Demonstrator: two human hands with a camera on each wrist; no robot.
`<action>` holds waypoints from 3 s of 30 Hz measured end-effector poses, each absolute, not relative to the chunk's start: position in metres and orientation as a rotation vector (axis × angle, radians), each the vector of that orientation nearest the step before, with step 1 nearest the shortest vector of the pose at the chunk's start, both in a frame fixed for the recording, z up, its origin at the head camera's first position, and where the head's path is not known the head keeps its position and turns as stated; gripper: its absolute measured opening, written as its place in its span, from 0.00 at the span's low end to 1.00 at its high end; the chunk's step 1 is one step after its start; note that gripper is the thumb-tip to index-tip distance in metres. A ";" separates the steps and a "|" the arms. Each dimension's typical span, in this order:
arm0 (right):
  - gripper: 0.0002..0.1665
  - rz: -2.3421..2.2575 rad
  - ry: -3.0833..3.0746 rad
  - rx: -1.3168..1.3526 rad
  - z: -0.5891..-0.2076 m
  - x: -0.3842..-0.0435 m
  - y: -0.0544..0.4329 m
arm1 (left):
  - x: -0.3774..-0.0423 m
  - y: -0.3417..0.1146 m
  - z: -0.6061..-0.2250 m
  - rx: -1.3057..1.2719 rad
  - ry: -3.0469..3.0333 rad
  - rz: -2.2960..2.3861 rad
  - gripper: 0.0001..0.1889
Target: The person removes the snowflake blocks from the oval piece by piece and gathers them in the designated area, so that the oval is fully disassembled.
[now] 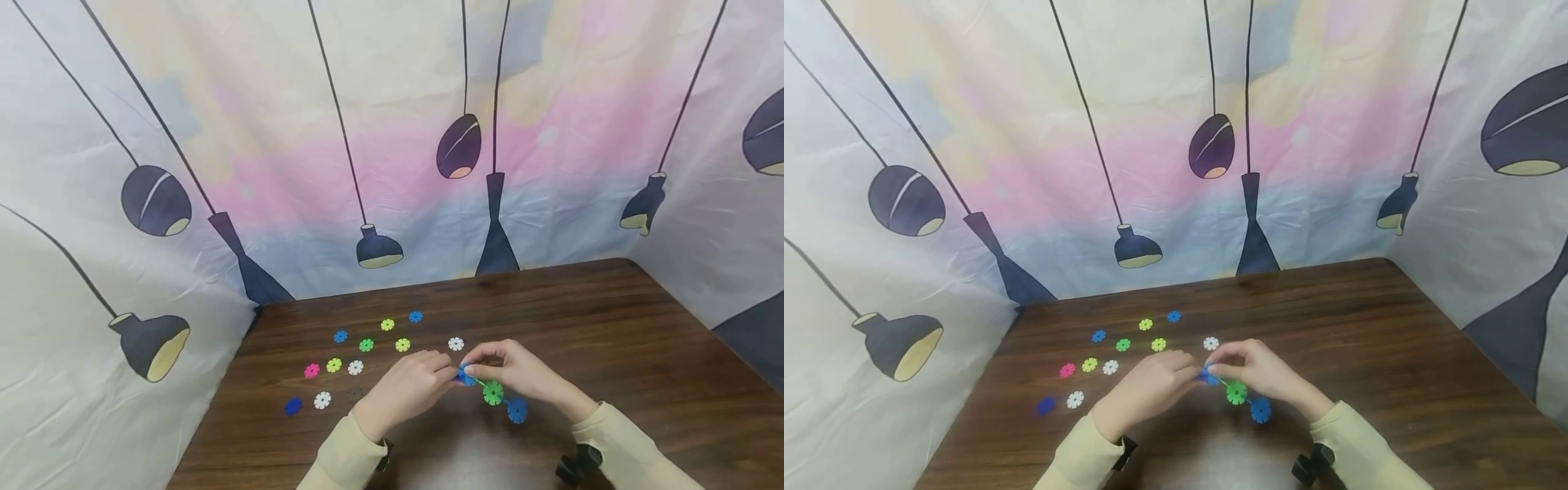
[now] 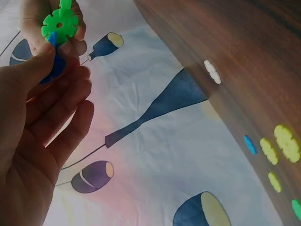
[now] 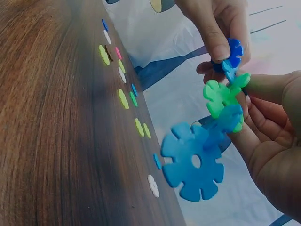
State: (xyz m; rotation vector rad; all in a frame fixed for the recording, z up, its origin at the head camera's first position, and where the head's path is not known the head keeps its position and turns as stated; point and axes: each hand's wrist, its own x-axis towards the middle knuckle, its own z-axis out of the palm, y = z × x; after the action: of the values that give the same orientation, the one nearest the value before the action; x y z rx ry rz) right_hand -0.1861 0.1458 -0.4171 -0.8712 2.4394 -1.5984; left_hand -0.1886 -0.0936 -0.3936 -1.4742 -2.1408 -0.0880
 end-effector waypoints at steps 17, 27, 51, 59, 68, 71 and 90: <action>0.07 -1.748 2.395 -0.916 -0.409 -0.186 0.154 | -0.190 -0.096 -0.387 -1.415 -1.924 -0.221 0.03; 0.12 -1.796 2.475 -0.647 -0.408 -0.190 0.159 | -0.207 -0.119 -0.384 -1.129 -2.182 -0.695 0.06; 0.17 -1.742 2.517 -0.538 -0.417 -0.201 0.168 | -0.244 -0.133 -0.424 -0.969 -2.845 -0.894 0.02; 0.16 -1.710 2.556 -0.510 -0.423 -0.197 0.170 | -0.250 -0.135 -0.442 -1.062 -3.024 -0.798 0.03; 0.15 -1.703 2.502 -0.575 -0.428 -0.194 0.172 | -0.250 -0.137 -0.444 -1.011 -3.014 -0.696 0.05; 0.15 -1.703 2.495 -0.586 -0.428 -0.194 0.171 | -0.250 -0.136 -0.444 -0.990 -3.026 -0.694 0.05; 0.19 -1.743 2.466 -0.616 -0.425 -0.192 0.172 | -0.243 -0.132 -0.434 -0.968 -2.907 -0.676 0.03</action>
State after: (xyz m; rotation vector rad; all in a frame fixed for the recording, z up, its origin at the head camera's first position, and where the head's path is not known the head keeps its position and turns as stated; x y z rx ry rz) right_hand -0.1915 0.1721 -0.4252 -0.6163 2.4657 -1.7429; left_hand -0.2428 -0.1316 -0.4344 -0.9684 -2.9071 -0.6757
